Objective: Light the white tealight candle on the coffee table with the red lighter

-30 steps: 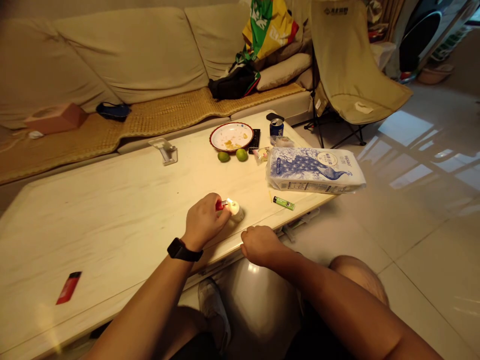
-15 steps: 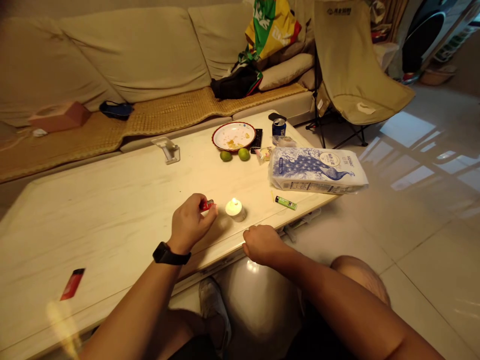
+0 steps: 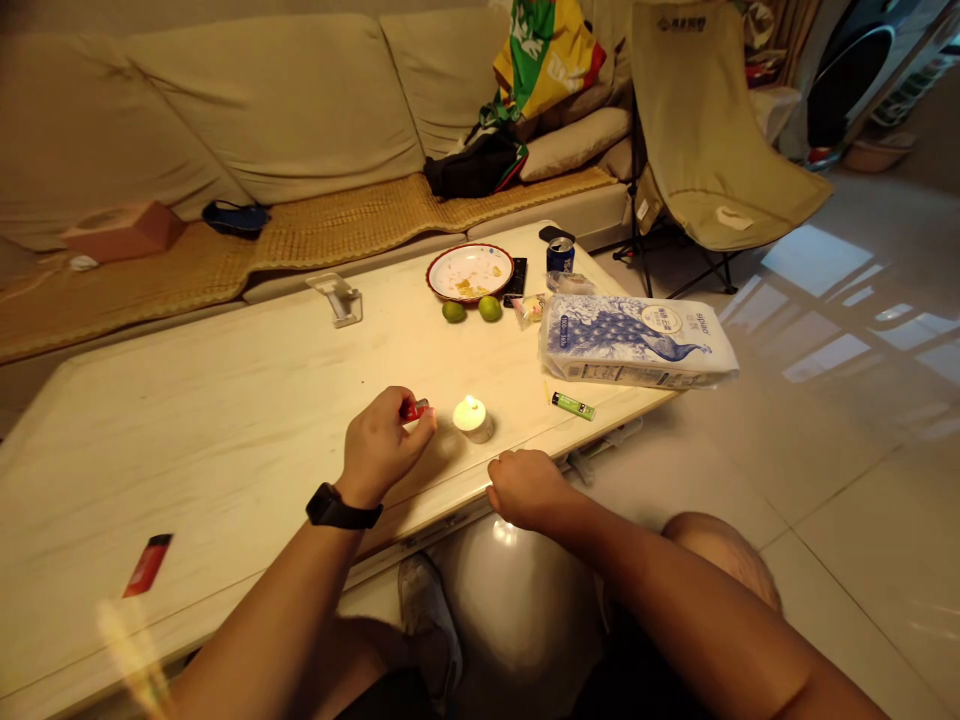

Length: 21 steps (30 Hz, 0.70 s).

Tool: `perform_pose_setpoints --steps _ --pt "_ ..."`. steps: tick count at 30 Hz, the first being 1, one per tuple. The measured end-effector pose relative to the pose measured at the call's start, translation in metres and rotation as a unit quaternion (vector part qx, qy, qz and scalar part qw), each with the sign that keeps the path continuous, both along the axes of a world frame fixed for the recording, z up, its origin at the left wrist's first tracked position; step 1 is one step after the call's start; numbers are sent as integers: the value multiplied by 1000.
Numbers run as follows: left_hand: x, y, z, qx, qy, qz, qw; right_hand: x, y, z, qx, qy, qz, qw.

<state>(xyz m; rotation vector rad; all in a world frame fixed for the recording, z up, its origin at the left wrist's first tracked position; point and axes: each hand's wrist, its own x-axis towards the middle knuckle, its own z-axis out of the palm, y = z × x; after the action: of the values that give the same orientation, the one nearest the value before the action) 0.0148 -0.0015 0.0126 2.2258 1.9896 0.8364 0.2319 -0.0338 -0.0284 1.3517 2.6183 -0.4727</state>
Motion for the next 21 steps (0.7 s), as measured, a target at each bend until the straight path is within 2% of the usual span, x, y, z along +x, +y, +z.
perform_pose_setpoints --steps 21 --pt "0 0 -1 0 5 -12 1000 -1 -1 2 7 10 6 1000"
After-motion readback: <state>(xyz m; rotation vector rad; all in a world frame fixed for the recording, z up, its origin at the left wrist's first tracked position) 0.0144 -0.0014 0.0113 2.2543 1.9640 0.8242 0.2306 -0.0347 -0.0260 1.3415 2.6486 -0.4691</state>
